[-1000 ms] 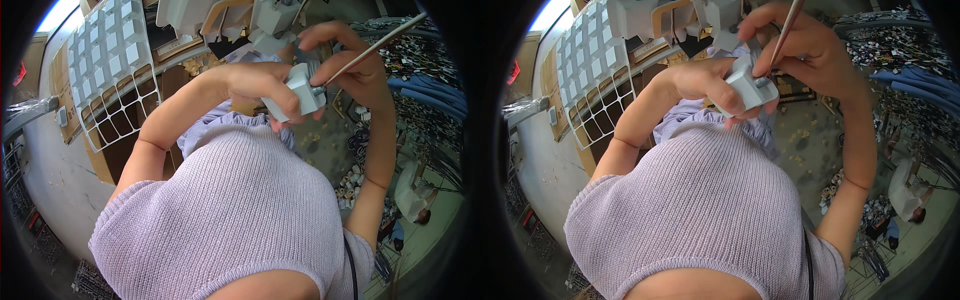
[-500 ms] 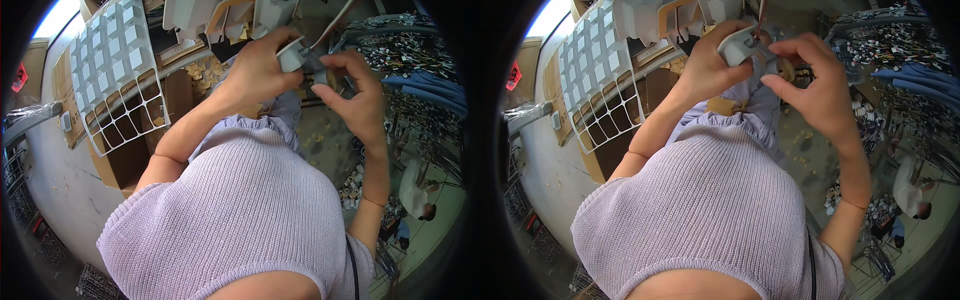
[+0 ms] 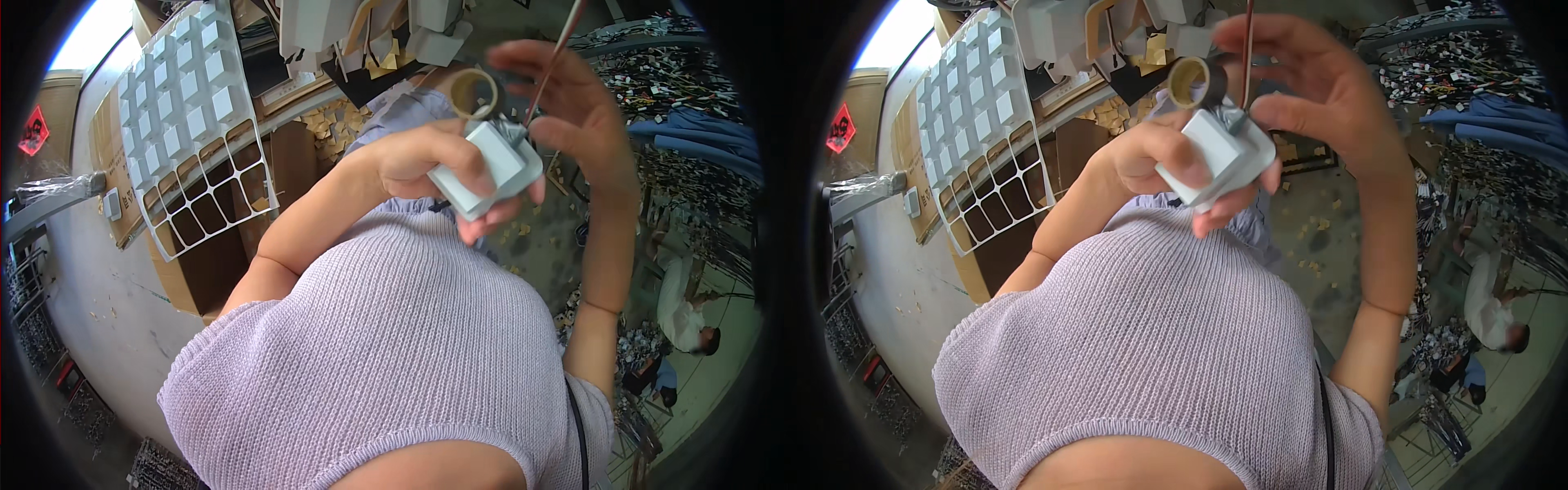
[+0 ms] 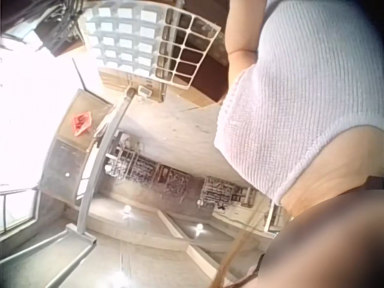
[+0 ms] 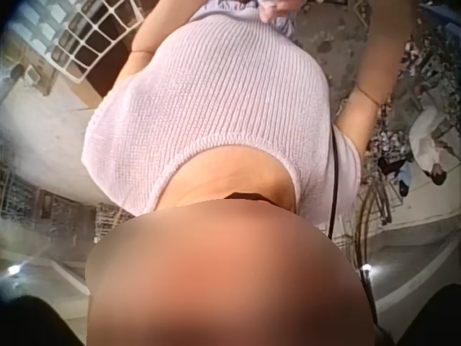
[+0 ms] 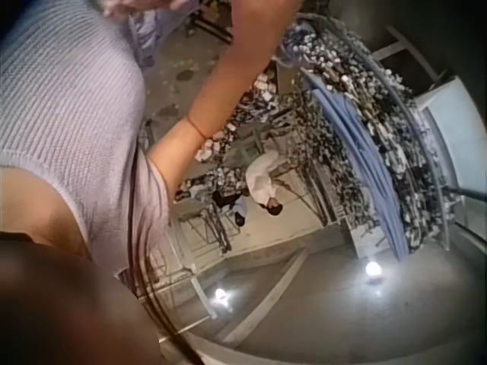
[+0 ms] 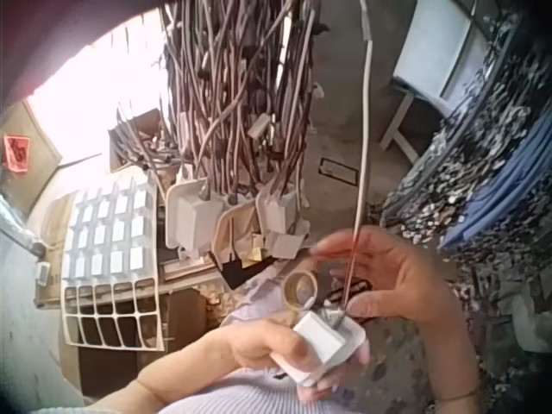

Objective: Wrapping electrical tape around the junction where wires enter plastic connectors to secure them.

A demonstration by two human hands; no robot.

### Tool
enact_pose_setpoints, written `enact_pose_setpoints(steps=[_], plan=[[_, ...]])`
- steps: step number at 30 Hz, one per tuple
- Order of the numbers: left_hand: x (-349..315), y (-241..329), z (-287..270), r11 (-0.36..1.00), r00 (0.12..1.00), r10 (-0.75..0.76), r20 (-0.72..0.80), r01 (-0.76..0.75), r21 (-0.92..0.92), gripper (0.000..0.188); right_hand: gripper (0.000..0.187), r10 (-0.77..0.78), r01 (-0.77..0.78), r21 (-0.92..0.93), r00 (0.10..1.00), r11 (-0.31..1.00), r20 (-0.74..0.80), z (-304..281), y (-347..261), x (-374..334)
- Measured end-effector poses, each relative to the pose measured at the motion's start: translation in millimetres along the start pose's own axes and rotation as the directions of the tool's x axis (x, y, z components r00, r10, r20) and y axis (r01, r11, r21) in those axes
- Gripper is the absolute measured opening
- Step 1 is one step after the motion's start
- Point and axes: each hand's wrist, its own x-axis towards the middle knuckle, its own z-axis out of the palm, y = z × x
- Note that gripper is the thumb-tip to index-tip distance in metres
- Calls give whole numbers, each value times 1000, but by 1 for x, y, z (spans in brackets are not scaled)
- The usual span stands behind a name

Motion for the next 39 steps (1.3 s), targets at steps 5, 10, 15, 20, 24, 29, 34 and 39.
enact_pose_setpoints(steps=[5,10,15,20,24,29,34,39], plan=[[11,-12,1,909,919,-56,389,208,-360,64,43,-272,264,84,840,961,470,-11,29,35],[17,-26,3,905,870,-38,491,238,-352,64,58,-343,283,198,702,939,624,-8,30,49],[29,-36,3,895,816,22,578,241,-375,66,65,-364,313,201,652,928,665,-7,35,51],[31,-39,4,868,794,5,609,298,-396,67,59,-379,243,291,602,925,703,-9,37,55],[29,-41,7,809,796,-34,605,378,-451,66,52,-370,297,230,625,927,687,-10,35,55],[24,-41,4,774,831,-35,556,374,-510,66,19,-378,349,169,713,922,591,-12,33,53],[14,-23,-8,884,932,-11,362,178,-433,64,16,-238,337,-72,784,939,573,-30,31,37],[0,-2,-7,978,949,138,-285,-86,190,43,18,-91,181,-273,946,945,311,-34,22,9]])
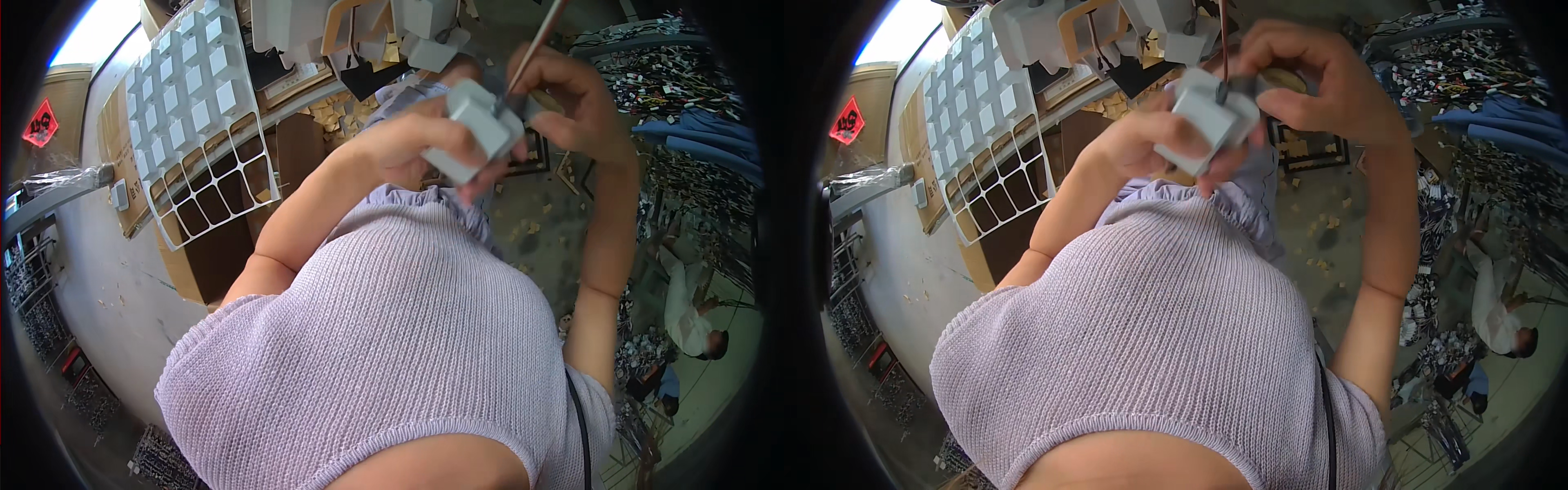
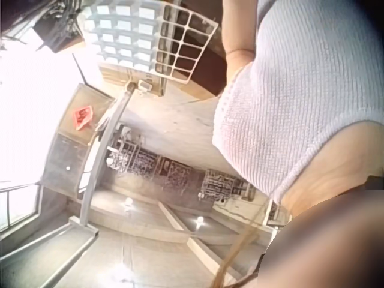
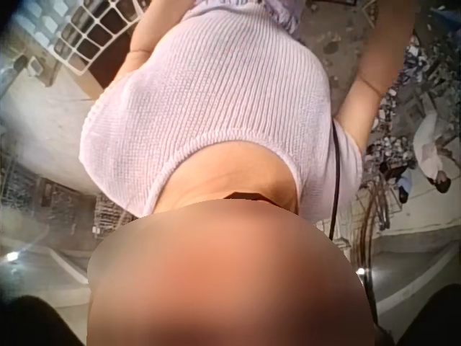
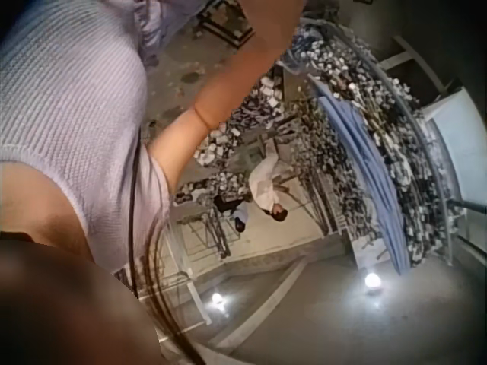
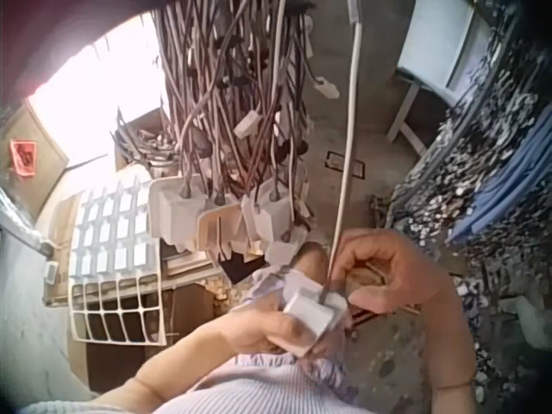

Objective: Wrapping electrical tape around the junction where wires enter plastic connectors to secure them.

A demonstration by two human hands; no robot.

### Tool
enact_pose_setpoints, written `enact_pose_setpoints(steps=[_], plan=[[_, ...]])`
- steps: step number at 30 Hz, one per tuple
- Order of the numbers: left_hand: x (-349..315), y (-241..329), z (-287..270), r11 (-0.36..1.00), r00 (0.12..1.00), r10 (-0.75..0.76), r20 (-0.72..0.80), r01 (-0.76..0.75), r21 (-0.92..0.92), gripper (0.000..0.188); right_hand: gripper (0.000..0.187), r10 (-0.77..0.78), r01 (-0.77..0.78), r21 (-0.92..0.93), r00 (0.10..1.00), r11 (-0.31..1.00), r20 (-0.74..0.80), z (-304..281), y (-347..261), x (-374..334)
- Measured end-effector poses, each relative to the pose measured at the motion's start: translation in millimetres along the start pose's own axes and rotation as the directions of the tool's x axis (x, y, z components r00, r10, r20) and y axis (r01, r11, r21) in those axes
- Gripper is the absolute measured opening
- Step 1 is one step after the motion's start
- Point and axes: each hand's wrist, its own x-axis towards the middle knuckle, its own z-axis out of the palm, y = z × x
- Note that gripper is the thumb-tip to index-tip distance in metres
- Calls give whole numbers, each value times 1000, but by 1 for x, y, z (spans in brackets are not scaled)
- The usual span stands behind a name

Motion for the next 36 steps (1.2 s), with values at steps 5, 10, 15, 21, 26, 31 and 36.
enact_pose_setpoints(steps=[5,10,15,21,26,31,36], plan=[[14,-6,6,376,642,718,-268,-33,926,49,37,454,-311,397,823,863,-341,50,-42,-8],[9,-2,2,397,627,735,-260,-87,914,42,67,453,-125,616,791,778,-411,68,-60,-2],[-3,3,7,985,989,-79,122,96,-144,51,39,70,33,226,899,974,-432,40,-31,7],[9,-11,13,835,779,20,627,331,-439,57,49,-312,246,458,947,854,74,26,5,42],[7,-18,14,726,758,-42,651,471,-502,59,40,-308,256,238,927,937,214,2,-7,42],[4,-1,10,887,912,-64,405,238,-395,55,23,-40,88,-245,980,966,195,-20,-24,16],[10,-5,11,553,780,563,-273,-110,826,44,35,428,-331,380,881,864,-204,20,-36,-10]])
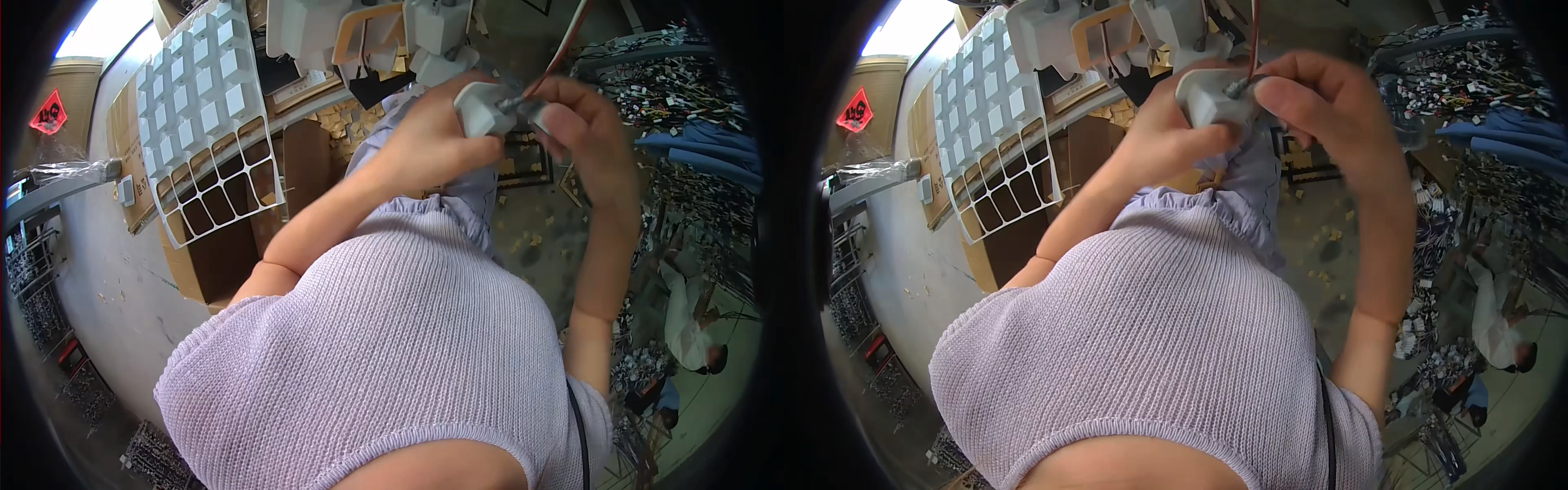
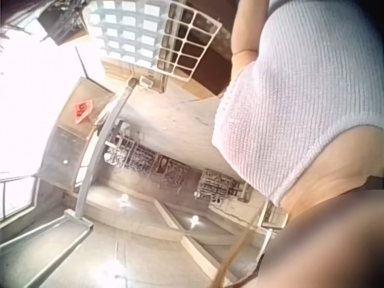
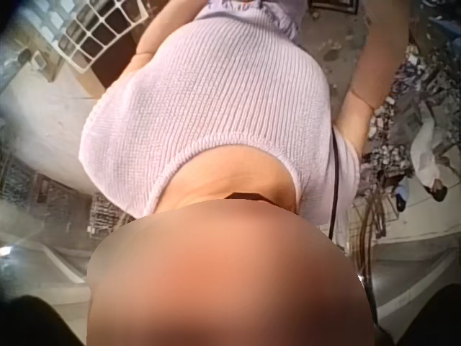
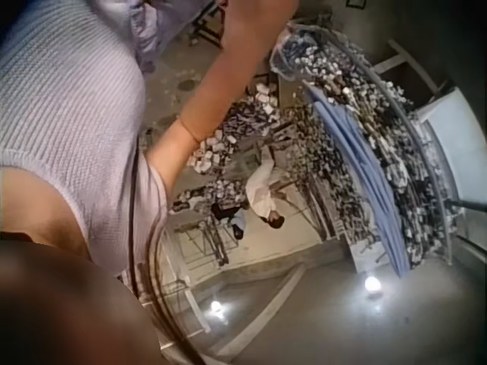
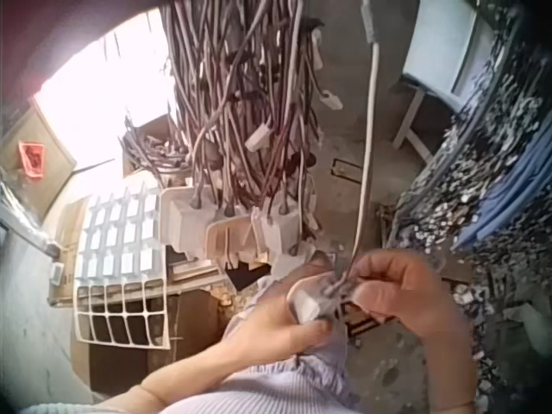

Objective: Wrapping electrical tape around the junction where wires enter plastic connectors to secure them.

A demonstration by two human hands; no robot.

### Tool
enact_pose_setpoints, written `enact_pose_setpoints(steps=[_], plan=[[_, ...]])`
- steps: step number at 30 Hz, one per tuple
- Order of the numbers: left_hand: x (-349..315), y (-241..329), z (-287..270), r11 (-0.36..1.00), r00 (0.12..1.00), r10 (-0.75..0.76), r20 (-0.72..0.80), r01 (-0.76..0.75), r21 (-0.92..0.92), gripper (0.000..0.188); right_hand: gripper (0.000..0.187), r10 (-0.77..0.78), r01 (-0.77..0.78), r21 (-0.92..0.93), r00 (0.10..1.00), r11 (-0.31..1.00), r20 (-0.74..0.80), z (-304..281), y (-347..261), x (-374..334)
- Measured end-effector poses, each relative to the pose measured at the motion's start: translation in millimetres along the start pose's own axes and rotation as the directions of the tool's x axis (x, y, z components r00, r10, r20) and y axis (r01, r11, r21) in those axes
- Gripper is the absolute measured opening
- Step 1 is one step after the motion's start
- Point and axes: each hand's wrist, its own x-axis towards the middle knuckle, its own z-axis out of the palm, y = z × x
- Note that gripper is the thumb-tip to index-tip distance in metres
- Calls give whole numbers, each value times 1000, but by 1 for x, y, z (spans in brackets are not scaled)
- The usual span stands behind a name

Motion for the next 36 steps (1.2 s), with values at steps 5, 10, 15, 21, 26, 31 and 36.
enact_pose_setpoints(steps=[5,10,15,21,26,31,36], plan=[[0,-3,7,989,973,122,-199,-101,109,49,37,-99,173,183,930,968,-355,52,19,-10],[-11,14,9,991,973,-128,191,135,-24,43,32,-384,382,-141,694,913,-609,53,30,30],[-15,17,-2,989,986,-149,74,150,-14,44,22,-411,327,-394,899,859,-149,25,17,26],[-10,6,-5,946,983,124,-134,-76,315,47,32,-49,29,-56,917,998,-395,34,2,-7],[-11,6,11,957,981,140,-138,-98,272,49,40,-170,302,328,911,895,-375,70,17,-8],[-10,8,1,979,990,15,-141,14,205,50,34,-418,317,-279,763,906,-493,74,27,-2],[-11,14,-19,989,985,-149,90,149,6,50,21,-169,187,11,907,982,-387,47,22,-14]])
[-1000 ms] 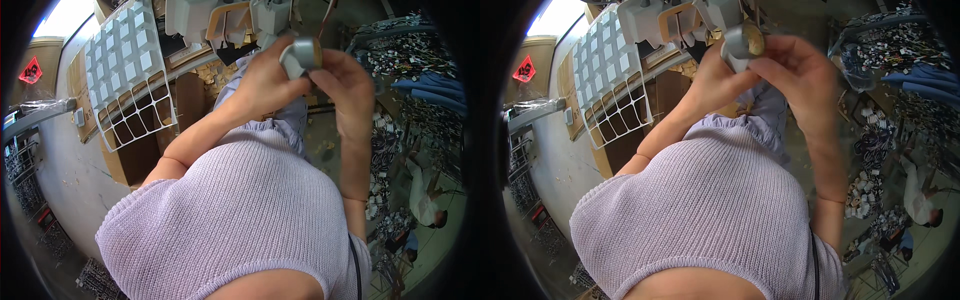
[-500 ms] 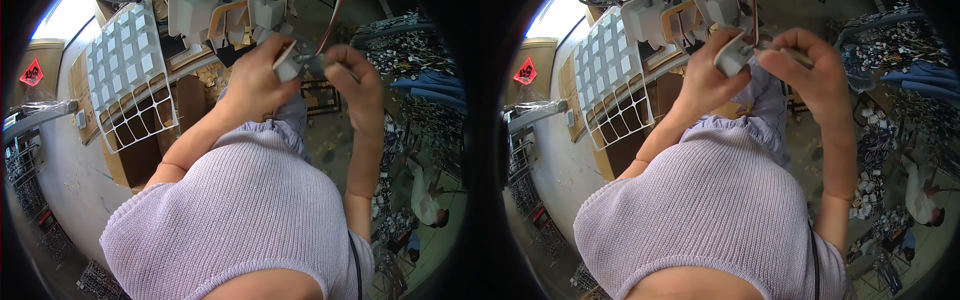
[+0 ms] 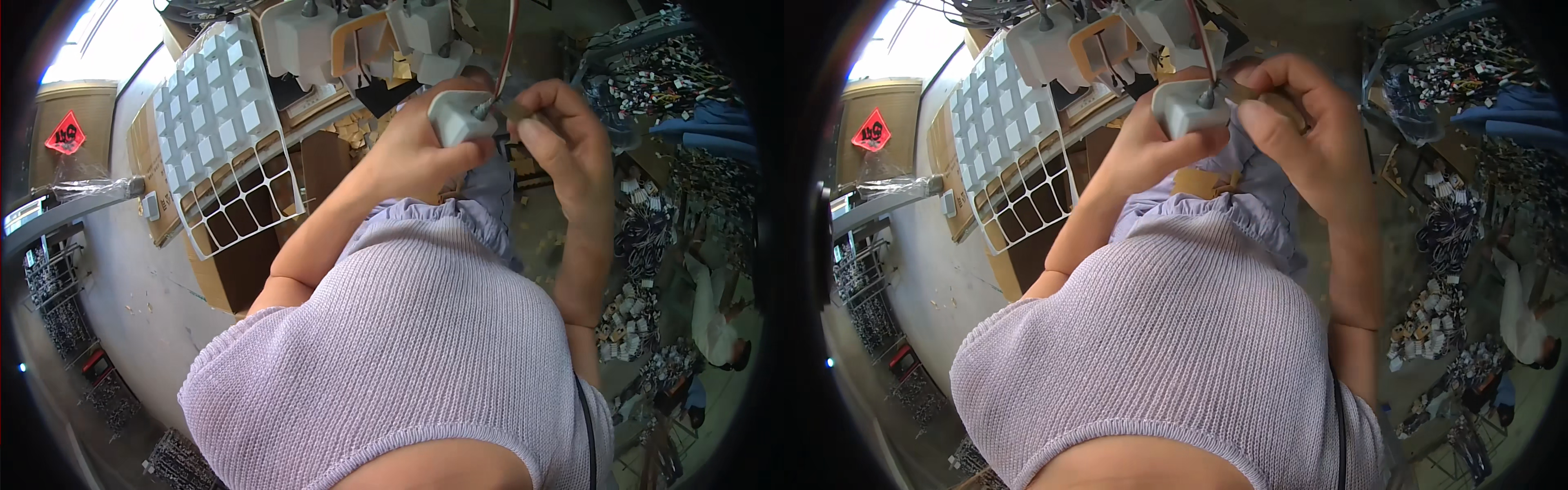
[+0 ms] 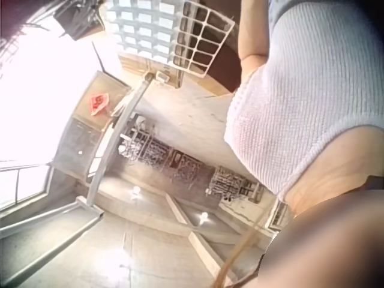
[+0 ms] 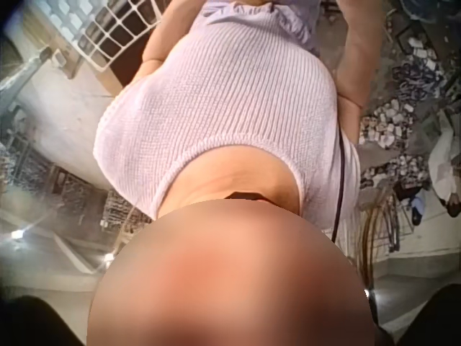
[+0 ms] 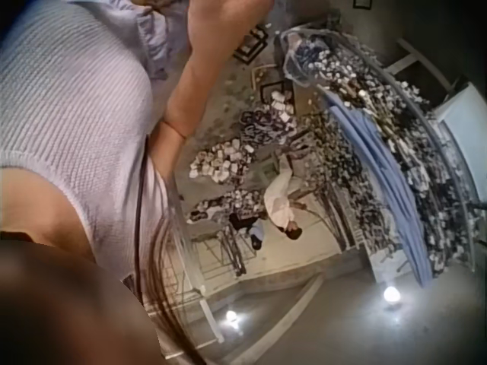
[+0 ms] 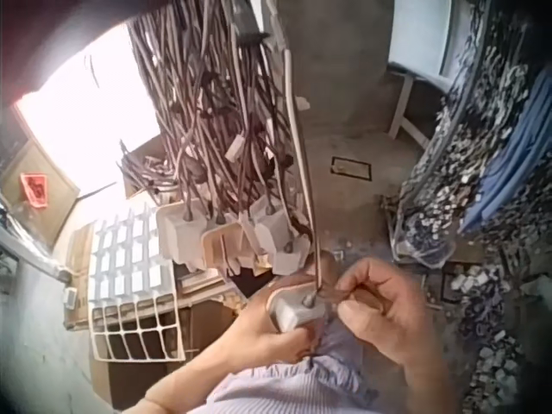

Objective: Wrapping electrical tape around the junction where wires enter plastic connectors to secure them.

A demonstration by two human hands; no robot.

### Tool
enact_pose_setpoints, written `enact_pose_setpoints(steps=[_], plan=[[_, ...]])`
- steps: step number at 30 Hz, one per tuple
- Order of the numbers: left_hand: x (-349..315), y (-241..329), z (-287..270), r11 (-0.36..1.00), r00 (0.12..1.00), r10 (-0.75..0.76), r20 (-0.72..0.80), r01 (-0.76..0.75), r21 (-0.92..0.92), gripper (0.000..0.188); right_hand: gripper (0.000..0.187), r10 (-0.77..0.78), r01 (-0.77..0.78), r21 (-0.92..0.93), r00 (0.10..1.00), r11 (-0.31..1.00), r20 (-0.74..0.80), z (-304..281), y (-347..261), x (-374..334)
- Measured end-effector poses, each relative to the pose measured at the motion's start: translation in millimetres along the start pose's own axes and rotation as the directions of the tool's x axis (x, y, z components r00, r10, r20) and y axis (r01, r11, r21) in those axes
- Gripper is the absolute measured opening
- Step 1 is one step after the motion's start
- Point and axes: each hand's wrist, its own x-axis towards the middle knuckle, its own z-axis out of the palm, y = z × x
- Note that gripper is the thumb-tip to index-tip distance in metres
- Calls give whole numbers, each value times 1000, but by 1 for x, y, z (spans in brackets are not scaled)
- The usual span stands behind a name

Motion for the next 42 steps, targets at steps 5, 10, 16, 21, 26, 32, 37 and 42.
enact_pose_setpoints(steps=[5,10,16,21,26,32,37,42], plan=[[-4,6,-7,935,976,-116,182,169,-312,66,16,-124,140,-136,985,981,119,-14,-3,4],[-3,8,-10,963,984,-8,181,56,-265,53,13,-183,210,-240,974,948,131,-11,-10,4],[-7,12,-6,973,971,228,73,-225,-49,23,12,-97,147,-334,982,931,161,-1,-12,5],[-13,20,-4,970,973,232,3,-231,79,19,10,-261,286,-382,958,879,117,7,-14,5],[-8,10,0,884,932,349,-94,-294,362,27,13,-223,248,-454,969,856,109,15,-29,-4],[-4,-12,26,955,913,296,-282,-282,90,33,50,-424,439,-484,894,757,148,30,-25,-4],[-13,0,23,955,990,36,-137,-75,-286,36,41,-252,265,-92,959,960,126,12,-28,12],[-13,11,11,596,928,-156,339,362,-717,42,43,-328,290,180,912,940,247,-4,-14,44]])
